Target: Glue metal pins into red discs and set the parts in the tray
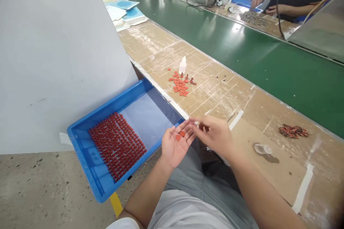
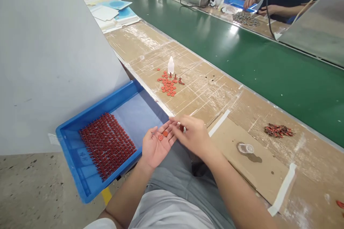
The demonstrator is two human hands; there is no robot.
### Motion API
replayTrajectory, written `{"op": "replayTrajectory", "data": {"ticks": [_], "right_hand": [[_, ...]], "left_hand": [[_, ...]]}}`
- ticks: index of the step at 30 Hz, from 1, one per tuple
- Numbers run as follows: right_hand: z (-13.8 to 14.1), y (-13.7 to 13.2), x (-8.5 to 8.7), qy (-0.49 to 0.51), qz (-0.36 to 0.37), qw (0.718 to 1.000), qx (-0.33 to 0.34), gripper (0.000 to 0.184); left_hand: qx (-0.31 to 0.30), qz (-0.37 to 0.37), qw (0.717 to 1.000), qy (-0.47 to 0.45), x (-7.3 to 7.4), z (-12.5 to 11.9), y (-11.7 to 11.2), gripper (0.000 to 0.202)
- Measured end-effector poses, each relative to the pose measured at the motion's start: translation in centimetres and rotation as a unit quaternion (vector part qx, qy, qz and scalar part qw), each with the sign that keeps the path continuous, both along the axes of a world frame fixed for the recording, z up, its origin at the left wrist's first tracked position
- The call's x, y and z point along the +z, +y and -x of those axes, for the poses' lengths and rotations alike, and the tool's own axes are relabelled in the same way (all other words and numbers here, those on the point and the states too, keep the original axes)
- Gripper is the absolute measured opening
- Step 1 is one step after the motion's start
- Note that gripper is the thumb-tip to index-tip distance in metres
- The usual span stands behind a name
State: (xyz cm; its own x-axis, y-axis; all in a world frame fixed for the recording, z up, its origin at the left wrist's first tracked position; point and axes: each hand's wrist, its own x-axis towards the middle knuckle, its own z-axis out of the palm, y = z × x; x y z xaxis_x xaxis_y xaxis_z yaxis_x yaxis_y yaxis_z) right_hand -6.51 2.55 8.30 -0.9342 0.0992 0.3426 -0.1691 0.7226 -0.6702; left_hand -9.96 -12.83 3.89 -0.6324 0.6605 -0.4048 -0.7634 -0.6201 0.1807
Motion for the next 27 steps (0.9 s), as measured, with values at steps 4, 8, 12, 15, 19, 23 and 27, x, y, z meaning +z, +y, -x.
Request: {"op": "replayTrajectory", "data": {"ticks": [4, 8, 12, 15, 19, 23, 27], "right_hand": [[-4.0, -1.5, -1.3, 0.016, -0.053, 0.998, 0.023, 0.023], [-5.7, -1.0, -2.5, 0.057, -0.149, 0.987, 0.001, 0.023], [-7.2, -0.3, -2.7, 0.073, -0.217, 0.973, 0.013, 0.024], [-8.3, -0.1, -2.7, 0.066, -0.216, 0.974, 0.014, 0.028], [-9.3, 0.1, -2.9, 0.033, -0.186, 0.982, 0.011, 0.026], [-9.9, 0.6, -2.7, 0.006, -0.150, 0.989, 0.006, 0.019], [-10.8, 1.4, -2.3, -0.032, -0.075, 0.997, 0.005, 0.017]], "left_hand": [[-0.036, 0.001, 0.999, 0.013, 0.9, -0.9, 0.8, 0.047], [-0.067, -0.002, 0.998, 0.019, 0.8, -2.2, 1.7, 0.049], [-0.079, 0.006, 0.997, 0.014, 0.5, -3.4, 2.7, 0.048], [-0.091, 0.009, 0.996, 0.010, 0.8, -4.2, 3.4, 0.045], [-0.111, -0.006, 0.994, 0.016, 1.2, -5.3, 4.2, 0.040], [-0.114, 0.002, 0.993, 0.029, 1.4, -6.1, 4.9, 0.038], [-0.118, -0.001, 0.993, 0.005, 1.5, -7.0, 5.6, 0.031]]}}
